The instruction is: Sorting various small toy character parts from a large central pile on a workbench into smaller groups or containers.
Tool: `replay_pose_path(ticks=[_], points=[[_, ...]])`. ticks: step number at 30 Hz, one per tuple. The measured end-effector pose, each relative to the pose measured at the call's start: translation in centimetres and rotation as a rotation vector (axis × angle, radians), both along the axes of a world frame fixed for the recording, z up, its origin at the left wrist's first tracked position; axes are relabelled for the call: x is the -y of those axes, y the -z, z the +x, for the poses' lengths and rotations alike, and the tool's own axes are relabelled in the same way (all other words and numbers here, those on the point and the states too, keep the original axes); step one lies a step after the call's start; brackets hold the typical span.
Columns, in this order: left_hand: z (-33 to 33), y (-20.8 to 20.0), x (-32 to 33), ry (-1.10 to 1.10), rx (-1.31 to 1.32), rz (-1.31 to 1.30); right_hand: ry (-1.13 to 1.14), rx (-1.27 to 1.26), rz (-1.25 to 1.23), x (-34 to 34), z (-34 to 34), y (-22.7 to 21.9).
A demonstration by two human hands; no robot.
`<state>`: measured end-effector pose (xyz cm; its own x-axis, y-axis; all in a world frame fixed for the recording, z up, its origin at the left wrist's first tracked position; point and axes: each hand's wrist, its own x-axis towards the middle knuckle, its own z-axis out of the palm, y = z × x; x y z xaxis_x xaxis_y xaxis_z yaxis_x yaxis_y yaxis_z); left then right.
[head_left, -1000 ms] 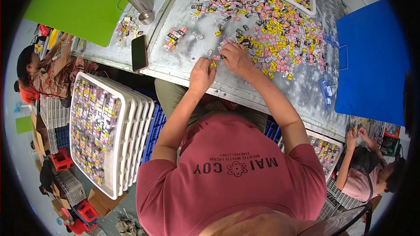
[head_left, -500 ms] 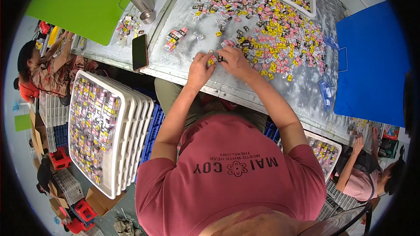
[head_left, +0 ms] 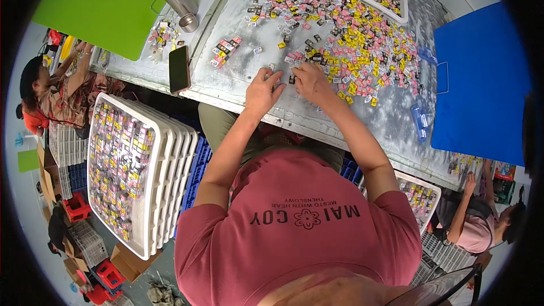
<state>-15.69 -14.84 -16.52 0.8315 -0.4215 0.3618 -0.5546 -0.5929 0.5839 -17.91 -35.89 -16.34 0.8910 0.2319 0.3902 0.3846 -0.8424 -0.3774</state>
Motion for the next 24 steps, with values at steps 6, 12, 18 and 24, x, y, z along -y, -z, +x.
replay_pose_path(ticks=[6,12,18,24], points=[[0.0,-0.6,0.5,0.044,0.084,0.057,0.041,0.074,0.103,-1.4,-0.4,0.6],[-0.7,-0.7,0.7,0.03,0.103,0.065,0.04,0.051,0.205,-1.4,0.0,0.3],[-0.9,-0.2,1.7,-0.017,0.138,0.101,0.054,0.085,0.157,-1.4,-0.4,-0.1],[-0.8,0.4,1.8,-0.01,0.172,0.099,0.132,0.117,0.141,-0.8,-1.0,-0.1]])
